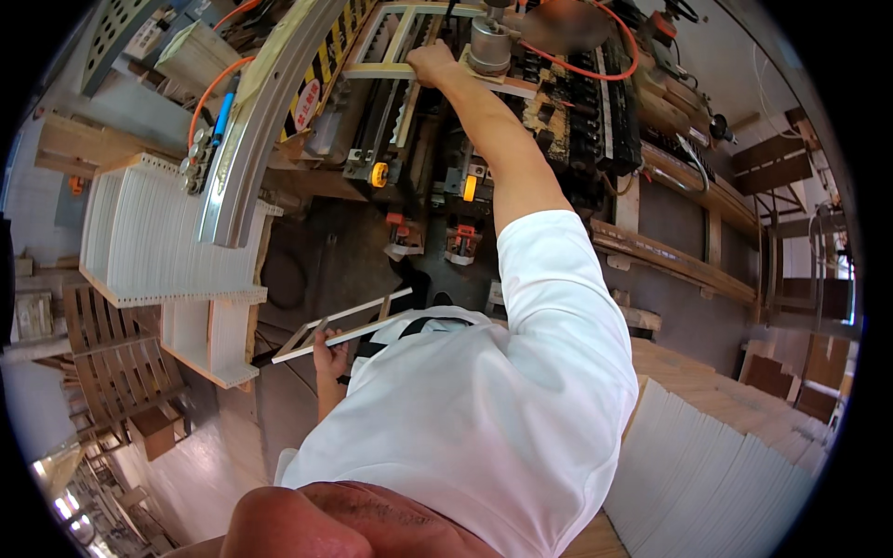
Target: The person repeatedly picks up wooden chair frames from a nearby stack, places them onto a machine jig, and then removes them to place them back on the stack. This cycle is performed continuously throughout the clip.
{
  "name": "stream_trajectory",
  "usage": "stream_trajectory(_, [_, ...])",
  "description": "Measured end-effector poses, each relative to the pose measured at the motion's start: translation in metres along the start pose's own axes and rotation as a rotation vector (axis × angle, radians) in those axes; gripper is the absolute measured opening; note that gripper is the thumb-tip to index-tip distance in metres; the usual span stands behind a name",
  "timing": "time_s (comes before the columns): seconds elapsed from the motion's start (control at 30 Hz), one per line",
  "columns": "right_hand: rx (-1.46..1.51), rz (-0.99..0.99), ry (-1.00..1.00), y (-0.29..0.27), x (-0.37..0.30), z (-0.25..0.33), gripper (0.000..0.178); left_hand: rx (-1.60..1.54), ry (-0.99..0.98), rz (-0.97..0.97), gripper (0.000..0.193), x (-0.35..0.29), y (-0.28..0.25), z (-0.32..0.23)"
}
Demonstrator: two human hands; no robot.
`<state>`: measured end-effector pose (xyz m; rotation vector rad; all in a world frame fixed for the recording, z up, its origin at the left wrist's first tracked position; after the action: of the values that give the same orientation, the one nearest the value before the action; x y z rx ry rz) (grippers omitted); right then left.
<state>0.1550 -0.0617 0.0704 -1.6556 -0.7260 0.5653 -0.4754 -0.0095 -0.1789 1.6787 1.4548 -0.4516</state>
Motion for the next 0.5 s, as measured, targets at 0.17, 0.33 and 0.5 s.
stream_trajectory(0.17, [-0.018,-0.027,-0.003,0.014,0.011,-0.003,0.015,-0.109,0.072,0.045,0.024,-0.011,-0.016,0.0])
stream_trajectory(0.33, [-0.013,0.03,0.038,0.013,0.007,-0.007,0.016,-0.216,0.209,-0.026,0.023,-0.039,-0.044,-0.012])
stream_trajectory(0.5, [0.039,0.074,0.09,0.009,0.006,-0.005,0.02,-0.322,0.386,-0.105,0.02,-0.084,-0.098,-0.045])
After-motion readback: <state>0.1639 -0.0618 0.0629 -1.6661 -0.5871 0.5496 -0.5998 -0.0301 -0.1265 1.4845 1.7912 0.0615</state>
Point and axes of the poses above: each hand's wrist, its own x-axis towards the middle knuckle, its own y-axis out of the palm, z = x × y, the point moved 4 cm from there along x, towards the middle knuckle, and after that the axes turned 8 degrees about y, right-handed, at the moved point
